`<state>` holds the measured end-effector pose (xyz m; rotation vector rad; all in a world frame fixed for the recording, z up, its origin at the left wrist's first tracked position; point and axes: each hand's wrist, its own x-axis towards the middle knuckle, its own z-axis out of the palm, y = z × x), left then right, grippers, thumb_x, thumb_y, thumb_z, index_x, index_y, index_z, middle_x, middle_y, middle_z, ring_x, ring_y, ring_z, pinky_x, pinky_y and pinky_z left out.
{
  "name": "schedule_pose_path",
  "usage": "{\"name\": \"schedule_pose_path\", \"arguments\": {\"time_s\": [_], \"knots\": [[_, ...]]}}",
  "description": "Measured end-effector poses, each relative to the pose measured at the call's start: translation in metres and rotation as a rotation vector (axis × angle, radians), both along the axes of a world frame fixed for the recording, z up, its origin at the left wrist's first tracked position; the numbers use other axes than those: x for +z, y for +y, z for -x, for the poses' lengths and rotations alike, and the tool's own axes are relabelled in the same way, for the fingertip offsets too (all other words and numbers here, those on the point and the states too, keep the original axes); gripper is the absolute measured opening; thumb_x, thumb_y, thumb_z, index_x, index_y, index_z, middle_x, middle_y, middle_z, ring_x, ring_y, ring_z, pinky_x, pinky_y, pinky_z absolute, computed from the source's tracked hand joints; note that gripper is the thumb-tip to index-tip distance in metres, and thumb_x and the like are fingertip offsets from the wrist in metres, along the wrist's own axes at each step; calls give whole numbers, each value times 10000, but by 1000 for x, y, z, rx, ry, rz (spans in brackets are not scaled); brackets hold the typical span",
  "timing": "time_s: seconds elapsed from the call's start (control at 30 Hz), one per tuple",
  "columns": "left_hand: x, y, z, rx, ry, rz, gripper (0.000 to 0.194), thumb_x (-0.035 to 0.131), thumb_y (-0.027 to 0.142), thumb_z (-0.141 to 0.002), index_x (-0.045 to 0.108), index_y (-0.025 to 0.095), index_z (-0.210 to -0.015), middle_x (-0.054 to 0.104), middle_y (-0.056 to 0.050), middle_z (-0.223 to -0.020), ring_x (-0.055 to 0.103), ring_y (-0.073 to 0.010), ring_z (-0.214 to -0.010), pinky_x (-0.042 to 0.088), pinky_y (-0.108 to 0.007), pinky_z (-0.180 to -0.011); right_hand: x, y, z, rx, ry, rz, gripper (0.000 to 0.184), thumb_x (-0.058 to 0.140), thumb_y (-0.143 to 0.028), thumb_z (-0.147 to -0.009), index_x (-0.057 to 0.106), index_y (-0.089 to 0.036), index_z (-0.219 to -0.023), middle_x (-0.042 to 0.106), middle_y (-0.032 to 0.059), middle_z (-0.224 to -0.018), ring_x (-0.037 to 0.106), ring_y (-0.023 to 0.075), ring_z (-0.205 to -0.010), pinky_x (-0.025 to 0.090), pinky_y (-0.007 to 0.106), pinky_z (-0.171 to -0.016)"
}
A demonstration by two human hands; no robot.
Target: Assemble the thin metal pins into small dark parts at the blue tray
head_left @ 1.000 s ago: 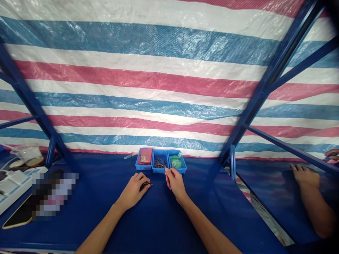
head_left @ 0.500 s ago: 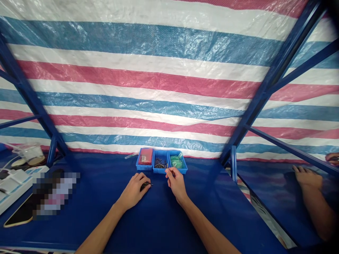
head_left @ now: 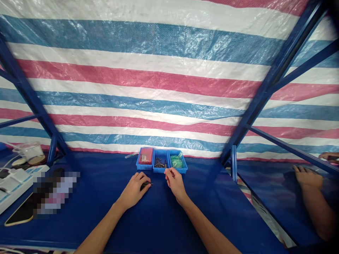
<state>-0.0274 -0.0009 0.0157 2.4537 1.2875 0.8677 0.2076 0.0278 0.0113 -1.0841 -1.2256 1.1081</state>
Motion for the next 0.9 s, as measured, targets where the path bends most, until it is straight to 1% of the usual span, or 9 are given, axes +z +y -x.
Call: {"name": "schedule_pose_path", "arguments": {"time_s": [0.17, 0.27, 0.33, 0.4, 0.5, 0.6, 0.67, 0.77, 0.9], "knots": [[0, 0, 0, 2, -3, -3, 252, 493, 417, -1104, 702, 277, -1102, 662, -55, -1088, 609, -252, -1007, 512, -428, -930, 3, 0, -1, 5, -11, -22, 438, 670, -622, -920, 672, -191, -843, 586, -26, -684, 464, 86, -451, 340, 217, -426], [2, -1, 0, 6, 3, 10, 245, 497, 407, -1102, 701, 273, -1098, 662, -56, -1091, 603, -253, -1008, 507, -432, -934, 6, -1, -2, 29, -23, -45, 423, 663, -611, -935, 720, -201, -1023, 627, -14, -742, 480, 92, -460, 358, 225, -438], [3, -2, -1, 8, 7, 17, 229, 506, 394, -1099, 701, 274, -1092, 663, -52, -1091, 602, -254, -1011, 504, -428, -934, 7, -2, -2, 54, -39, -60, 425, 657, -594, -947, 723, -221, -1140, 645, -9, -785, 490, 101, -473, 374, 235, -452], [3, -2, -1, 7, 9, 18, 218, 511, 387, -1098, 699, 275, -1089, 663, -49, -1091, 604, -253, -1011, 500, -425, -935, 6, -3, -2, 70, -88, -85, 373, 658, -546, -957, 730, -234, -1148, 641, -12, -795, 504, 115, -504, 400, 250, -489], [3, -1, -1, 7, 14, 19, 206, 520, 387, -1096, 692, 275, -1100, 661, -44, -1095, 606, -250, -1007, 493, -424, -935, 2, -6, 0, 80, -255, -160, 214, 702, -422, -937, 753, -245, -1048, 647, -9, -818, 549, 148, -609, 457, 279, -604], [2, -1, -1, 8, 8, 17, 199, 511, 369, -1102, 685, 273, -1109, 667, -40, -1102, 607, -247, -1012, 486, -419, -932, -2, -11, 3, 174, -468, -254, 107, 759, -310, -893, 764, -264, -990, 671, 1, -915, 589, 172, -727, 475, 300, -715], [3, -2, -1, 10, 5, 14, 201, 495, 352, -1110, 678, 270, -1102, 673, -38, -1101, 604, -245, -1017, 481, -414, -925, -4, -14, 5, 236, -608, -296, 91, 776, -270, -888, 763, -275, -978, 672, -1, -948, 604, 182, -789, 461, 314, -776], [4, -3, -2, 6, 12, 17, 197, 488, 331, -1114, 670, 266, -1077, 681, -32, -1089, 600, -241, -1021, 471, -406, -918, -4, -18, 8, 267, -769, -316, 91, 765, -236, -918, 742, -279, -995, 676, -12, -983, 618, 191, -862, 418, 334, -845], [7, -4, -4, -7, 33, 17, 176, 511, 314, -1109, 671, 268, -1052, 688, -17, -1071, 597, -231, -1023, 457, -394, -916, -1, -19, 9, 265, -841, -309, 145, 729, -208, -961, 695, -279, -1083, 669, -16, -1021, 625, 192, -904, 383, 322, -836]]}}
